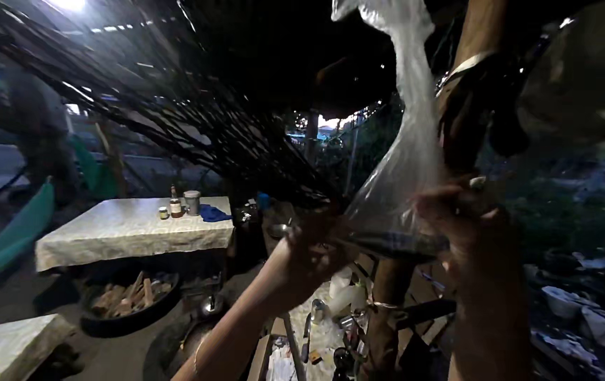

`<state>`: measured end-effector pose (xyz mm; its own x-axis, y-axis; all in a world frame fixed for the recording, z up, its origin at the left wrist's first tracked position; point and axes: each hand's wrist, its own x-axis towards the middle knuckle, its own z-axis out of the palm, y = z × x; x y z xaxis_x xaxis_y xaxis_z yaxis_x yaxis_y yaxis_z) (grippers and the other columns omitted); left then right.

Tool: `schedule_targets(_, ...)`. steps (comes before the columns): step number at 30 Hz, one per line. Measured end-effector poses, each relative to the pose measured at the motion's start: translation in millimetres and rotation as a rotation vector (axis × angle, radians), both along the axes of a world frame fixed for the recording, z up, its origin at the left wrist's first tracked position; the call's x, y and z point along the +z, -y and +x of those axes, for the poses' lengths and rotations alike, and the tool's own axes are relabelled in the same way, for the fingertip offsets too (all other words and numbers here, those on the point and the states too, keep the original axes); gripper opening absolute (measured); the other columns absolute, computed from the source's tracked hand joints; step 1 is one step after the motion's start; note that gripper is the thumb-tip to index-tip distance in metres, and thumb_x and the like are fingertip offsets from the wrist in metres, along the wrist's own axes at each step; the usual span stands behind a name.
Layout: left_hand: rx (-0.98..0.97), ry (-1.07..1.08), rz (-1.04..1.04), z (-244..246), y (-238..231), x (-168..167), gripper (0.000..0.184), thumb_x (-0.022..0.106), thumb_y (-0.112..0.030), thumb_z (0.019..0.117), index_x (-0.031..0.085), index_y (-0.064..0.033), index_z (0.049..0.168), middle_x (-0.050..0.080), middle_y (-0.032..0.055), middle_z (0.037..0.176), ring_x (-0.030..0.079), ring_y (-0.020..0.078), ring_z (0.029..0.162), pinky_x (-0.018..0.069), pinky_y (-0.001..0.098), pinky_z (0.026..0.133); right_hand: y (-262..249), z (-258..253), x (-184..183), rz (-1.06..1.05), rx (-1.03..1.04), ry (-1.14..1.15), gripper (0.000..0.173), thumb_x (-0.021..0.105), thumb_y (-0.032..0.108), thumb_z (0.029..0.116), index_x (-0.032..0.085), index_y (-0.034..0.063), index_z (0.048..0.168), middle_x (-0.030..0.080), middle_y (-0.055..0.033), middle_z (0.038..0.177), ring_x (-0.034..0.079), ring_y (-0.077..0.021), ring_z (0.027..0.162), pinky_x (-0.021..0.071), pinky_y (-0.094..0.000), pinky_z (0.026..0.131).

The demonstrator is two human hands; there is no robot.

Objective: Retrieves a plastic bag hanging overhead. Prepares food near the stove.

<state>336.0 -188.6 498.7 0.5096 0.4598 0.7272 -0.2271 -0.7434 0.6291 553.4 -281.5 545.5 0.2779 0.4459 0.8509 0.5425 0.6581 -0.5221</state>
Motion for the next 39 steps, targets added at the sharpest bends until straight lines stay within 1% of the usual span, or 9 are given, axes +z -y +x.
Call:
schedule_targets(3,-0.241,0.051,-0.135,-11.1,-9.9,-60.5,0.040,0.068,-0.017,0.0987,0.058,0.0042,0.131,0.075,0.0071,0.110,0.073,0.0153,0.098,0.0619,0.0318,0.088,5.3,-5.9,-38.2,-0.060,0.002,-0.034,0.008,0.073,0.014,0.0910,0.070,0.0187,0.097,0.070,0.0141,0.085,0.065,0.0037,0.077,0.0575,-0.0163,0.071)
schedule_targets(6,-0.196,0.133,-0.343,-26.3,-7.0,-100.7,0.020,0.065,-0.007,0.0982,0.068,0.0029,0.116,0.076,0.0054,0.096,0.074,0.0136,0.085,0.0634,0.0297,0.081,0.2,-25.4,-75.4,-0.169,-0.060,-0.154,0.015,0.075,0.013,0.0856,0.069,0.0162,0.099,0.069,0.0154,0.082,0.066,0.0047,0.076,0.0588,-0.0163,0.070)
schedule_targets(10,-0.174,0.233,-0.613,-47.1,-7.4,-142.7,0.010,0.065,-0.003,0.0972,0.070,0.0011,0.104,0.076,0.0047,0.090,0.074,0.0126,0.080,0.0629,0.0292,0.078,-27.2,-50.6,-126.3,-0.208,0.107,-0.232,0.016,0.075,0.011,0.0873,0.068,0.0131,0.101,0.072,0.0118,0.088,0.069,-0.0004,0.083,0.0608,-0.0205,0.077)
schedule_targets(16,-0.178,0.277,-1.025,-80.8,-11.4,-215.4,0.020,0.060,-0.008,0.1003,0.066,0.0019,0.116,0.076,0.0082,0.102,0.074,0.0160,0.090,0.0621,0.0323,0.081,-74.9,-120.3,-210.5,-0.350,0.260,-0.375,0.011,0.066,0.003,0.0948,0.065,0.0146,0.096,0.069,0.0140,0.082,0.066,0.0031,0.076,0.0576,-0.0163,0.072)
schedule_targets(20,-0.055,0.295,-1.257,-109.8,-23.8,-263.5,0.021,0.059,-0.009,0.1026,0.064,0.0026,0.119,0.075,0.0094,0.104,0.073,0.0155,0.089,0.0613,0.0305,0.079,-97.7,-163.2,-276.3,-0.457,0.236,-0.357,0.010,0.061,0.002,0.0968,0.065,0.0067,0.105,0.070,0.0121,0.093,0.067,0.0030,0.090,0.0569,-0.0179,0.086)
schedule_targets(25,-0.013,0.250,-1.610,-145.5,-43.2,-323.1,0.031,0.049,-0.021,0.1091,0.057,0.0002,0.131,0.072,0.0080,0.105,0.071,0.0156,0.089,0.0599,0.0320,0.078,-119.8,-217.2,-331.8,-0.648,0.227,-0.495,0.010,0.063,-0.003,0.0948,0.064,0.0040,0.102,0.071,0.0093,0.086,0.069,0.0016,0.080,0.0598,-0.0181,0.077)
schedule_targets(28,-0.072,0.267,-1.754,-169.1,-55.4,-350.8,0.028,0.045,-0.024,0.1107,0.058,-0.0027,0.124,0.070,0.0065,0.097,0.070,0.0153,0.083,0.0594,0.0317,0.074,-130.9,-247.3,-354.9,-0.767,0.242,-0.521,0.010,0.062,-0.002,0.0956,0.062,0.0048,0.102,0.069,0.0081,0.085,0.068,0.0005,0.077,0.0597,-0.0188,0.074)
schedule_targets(32,-0.066,0.352,-1.818,-203.4,-75.1,-375.7,0.023,0.049,-0.020,0.1092,0.059,-0.0024,0.119,0.069,0.0068,0.093,0.069,0.0150,0.080,0.0594,0.0305,0.072,-148.4,-287.3,-372.7,-0.848,0.245,-0.551,0.009,0.061,-0.002,0.0967,0.061,0.0043,0.103,0.069,0.0053,0.082,0.066,-0.0012,0.069,0.0580,-0.0181,0.064)
schedule_targets(39,0.038,0.505,-1.892,-261.1,-103.1,-390.2,0.020,0.051,-0.017,0.1078,0.058,-0.0022,0.120,0.068,0.0067,0.090,0.068,0.0149,0.077,0.0588,0.0298,0.072,-177.4,-342.2,-388.7,-0.905,0.262,-0.578,0.006,0.060,0.000,0.0983,0.061,0.0041,0.102,0.067,0.0046,0.077,0.059,0.0001,0.057,0.0498,-0.0154,0.050)
